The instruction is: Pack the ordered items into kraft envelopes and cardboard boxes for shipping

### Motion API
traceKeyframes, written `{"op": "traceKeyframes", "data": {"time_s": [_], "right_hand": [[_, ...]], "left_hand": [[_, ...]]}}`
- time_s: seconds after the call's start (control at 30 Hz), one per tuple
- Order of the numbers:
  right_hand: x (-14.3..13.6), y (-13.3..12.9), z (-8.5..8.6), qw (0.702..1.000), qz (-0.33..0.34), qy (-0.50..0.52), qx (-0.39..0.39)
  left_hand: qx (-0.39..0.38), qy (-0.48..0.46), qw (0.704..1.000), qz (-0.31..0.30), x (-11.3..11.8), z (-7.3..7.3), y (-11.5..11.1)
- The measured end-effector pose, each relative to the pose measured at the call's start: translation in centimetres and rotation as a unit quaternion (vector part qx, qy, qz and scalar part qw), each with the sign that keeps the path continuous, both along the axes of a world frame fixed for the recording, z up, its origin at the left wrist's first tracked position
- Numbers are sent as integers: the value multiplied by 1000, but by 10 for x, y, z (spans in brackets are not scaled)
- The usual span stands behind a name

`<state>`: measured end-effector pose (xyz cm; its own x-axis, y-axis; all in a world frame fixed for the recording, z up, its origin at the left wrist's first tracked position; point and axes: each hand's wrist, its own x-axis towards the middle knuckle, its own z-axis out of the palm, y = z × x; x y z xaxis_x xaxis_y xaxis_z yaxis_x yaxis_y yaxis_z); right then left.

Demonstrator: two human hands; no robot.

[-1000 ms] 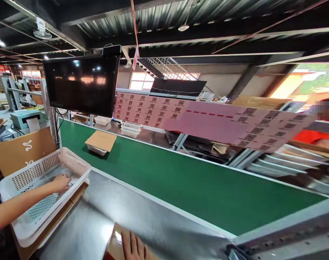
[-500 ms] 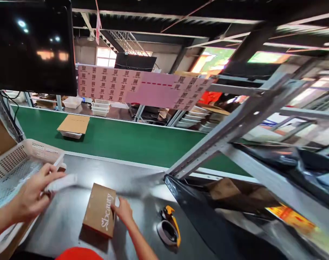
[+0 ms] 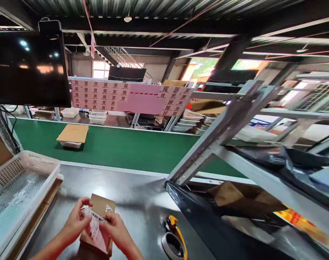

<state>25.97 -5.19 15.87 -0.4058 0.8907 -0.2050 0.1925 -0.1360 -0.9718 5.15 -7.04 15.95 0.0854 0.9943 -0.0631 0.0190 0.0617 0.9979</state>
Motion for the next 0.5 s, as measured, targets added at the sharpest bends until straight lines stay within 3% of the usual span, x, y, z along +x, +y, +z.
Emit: {"op": "traceKeyframes", "data": {"time_s": [0.07,0.1,0.2,0.33,0.5], "right_hand": [[0,-6,-4,999,-14,-28,28],[-1,-9,-4,998,-10,-52,41],[-10,-18,5,991,-4,-100,93],[-25,-19,18,988,-39,-55,136],[-29,-18,18,978,-74,-56,186]], "left_hand": [[-52,-87,991,84,7,-5,0],[-70,-112,987,94,10,-6,-1],[-94,-126,984,79,13,-4,-5],[-82,-128,986,76,8,5,-11],[-99,-118,986,63,-4,7,-11]]}}
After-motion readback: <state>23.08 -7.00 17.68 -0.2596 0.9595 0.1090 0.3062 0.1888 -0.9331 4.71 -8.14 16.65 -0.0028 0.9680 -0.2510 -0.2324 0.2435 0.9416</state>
